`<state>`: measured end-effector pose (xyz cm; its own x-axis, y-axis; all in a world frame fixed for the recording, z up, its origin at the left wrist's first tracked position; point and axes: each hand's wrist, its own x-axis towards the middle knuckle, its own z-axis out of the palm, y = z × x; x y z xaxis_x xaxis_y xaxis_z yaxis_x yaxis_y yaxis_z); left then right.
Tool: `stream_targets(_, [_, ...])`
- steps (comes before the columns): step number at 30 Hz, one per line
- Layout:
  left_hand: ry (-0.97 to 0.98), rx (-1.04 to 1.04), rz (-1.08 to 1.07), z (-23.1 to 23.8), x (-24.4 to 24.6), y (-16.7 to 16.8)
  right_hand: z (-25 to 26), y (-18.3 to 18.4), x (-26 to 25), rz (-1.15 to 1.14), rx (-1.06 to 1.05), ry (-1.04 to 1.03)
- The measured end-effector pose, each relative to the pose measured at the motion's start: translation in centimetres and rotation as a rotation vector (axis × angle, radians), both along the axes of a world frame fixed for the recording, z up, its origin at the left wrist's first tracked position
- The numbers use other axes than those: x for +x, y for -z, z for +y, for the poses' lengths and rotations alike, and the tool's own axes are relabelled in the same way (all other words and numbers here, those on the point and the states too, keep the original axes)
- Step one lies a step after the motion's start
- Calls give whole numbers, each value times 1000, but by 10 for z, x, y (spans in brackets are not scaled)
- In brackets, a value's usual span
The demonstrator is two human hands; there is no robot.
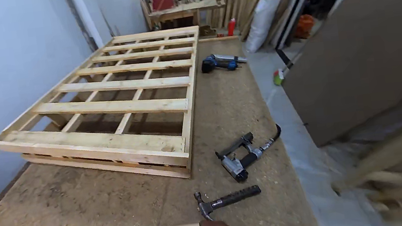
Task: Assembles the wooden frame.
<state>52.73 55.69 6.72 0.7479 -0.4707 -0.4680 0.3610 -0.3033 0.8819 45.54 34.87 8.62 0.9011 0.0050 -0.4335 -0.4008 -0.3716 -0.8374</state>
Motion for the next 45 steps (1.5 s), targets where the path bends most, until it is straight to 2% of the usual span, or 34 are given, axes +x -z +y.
stream_targets(3, [323,215,-222,-18,87,3,-10,7,45,-41,-71,208])
stream_targets(6, [501,299,-399,-55,153,0,-19,12,83,-83,-180,413])
stream_targets(9, [568,320,-486,-89,189,2,-28,19,111,-101,-253,577])
stream_targets(13, [523,287,-524,-103,205,18,-32,27,127,-105,-326,634])
stream_targets(26, [632,370,-607,-105,219,24,-43,40,142,-83,-383,511])
stream_targets(34, [620,292,-631,-108,219,31,-49,24,149,-26,-462,367])
stream_targets(38, [632,381,-686,-111,217,35,-51,23,148,30,-558,299])
stream_targets(41, [657,469,-673,-113,216,30,-55,22,127,177,-662,246])
stream_targets(45, [673,502,-634,-113,216,30,-71,53,59,273,-783,-79])
